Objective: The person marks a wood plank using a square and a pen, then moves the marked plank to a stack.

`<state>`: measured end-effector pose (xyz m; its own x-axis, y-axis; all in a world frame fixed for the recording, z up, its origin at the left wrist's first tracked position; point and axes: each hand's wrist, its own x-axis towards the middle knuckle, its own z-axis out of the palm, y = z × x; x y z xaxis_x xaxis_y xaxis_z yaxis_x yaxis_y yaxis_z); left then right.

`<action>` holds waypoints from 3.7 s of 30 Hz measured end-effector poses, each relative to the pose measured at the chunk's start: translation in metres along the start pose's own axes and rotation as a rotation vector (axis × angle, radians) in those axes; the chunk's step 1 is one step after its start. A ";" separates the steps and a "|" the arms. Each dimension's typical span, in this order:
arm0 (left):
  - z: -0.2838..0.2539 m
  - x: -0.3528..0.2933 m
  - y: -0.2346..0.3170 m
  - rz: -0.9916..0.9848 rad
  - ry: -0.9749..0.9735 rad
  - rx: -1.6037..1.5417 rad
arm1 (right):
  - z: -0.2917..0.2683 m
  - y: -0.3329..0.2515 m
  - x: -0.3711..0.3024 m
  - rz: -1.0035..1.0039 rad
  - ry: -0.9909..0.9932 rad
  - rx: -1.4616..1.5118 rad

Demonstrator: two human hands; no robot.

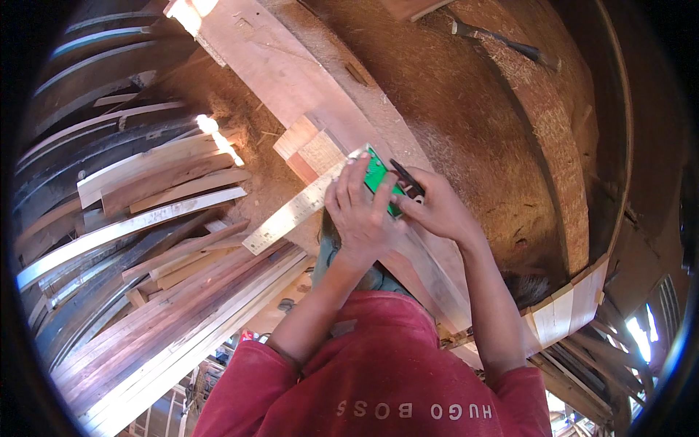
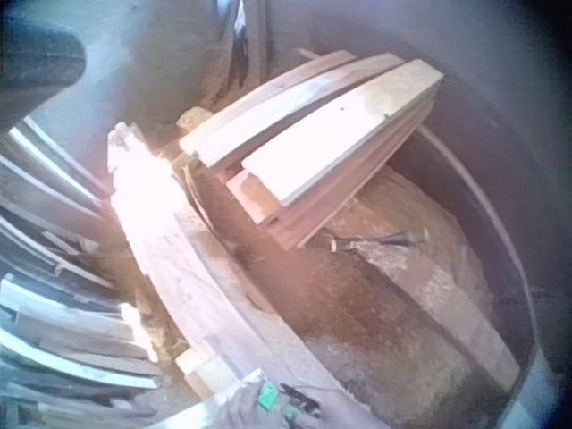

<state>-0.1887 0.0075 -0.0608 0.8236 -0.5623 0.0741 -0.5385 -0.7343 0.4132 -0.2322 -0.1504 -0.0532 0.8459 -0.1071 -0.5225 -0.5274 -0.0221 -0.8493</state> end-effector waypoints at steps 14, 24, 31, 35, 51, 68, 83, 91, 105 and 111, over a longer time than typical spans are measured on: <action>0.001 0.027 -0.008 -0.095 0.028 -0.025 | 0.010 -0.012 0.040 0.158 -0.091 0.181; 0.001 0.027 -0.008 -0.091 0.029 -0.034 | 0.009 -0.006 0.041 0.110 -0.074 0.184; -0.003 0.027 -0.008 -0.106 -0.004 -0.026 | -0.010 -0.028 0.051 -0.128 0.202 -0.002; -0.003 0.027 -0.009 -0.085 0.003 0.010 | -0.008 -0.076 0.070 -0.233 0.383 -0.022; 0.003 0.015 -0.017 -0.253 -0.450 -0.213 | 0.069 -0.113 0.110 -0.564 -0.027 -0.621; 0.010 0.011 -0.023 -0.215 -0.335 -0.293 | 0.072 -0.135 0.107 -0.419 -0.126 -0.778; -0.004 0.018 -0.021 -0.356 -0.220 -0.608 | 0.112 -0.125 0.097 -0.744 -0.055 -0.954; 0.003 0.006 -0.021 -0.128 -0.200 -0.121 | 0.072 -0.134 0.109 -0.273 -0.087 -0.693; 0.005 -0.034 -0.030 0.277 0.242 -0.464 | 0.008 -0.016 0.039 0.014 -0.089 -0.127; -0.036 -0.087 0.007 0.957 -0.431 -0.469 | -0.047 0.047 -0.170 0.320 0.563 0.350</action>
<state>-0.2577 0.0650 -0.0316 -0.0650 -0.9634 0.2601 -0.7171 0.2264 0.6592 -0.4044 -0.1805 -0.0013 0.4364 -0.5514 -0.7110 -0.6058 0.4043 -0.6853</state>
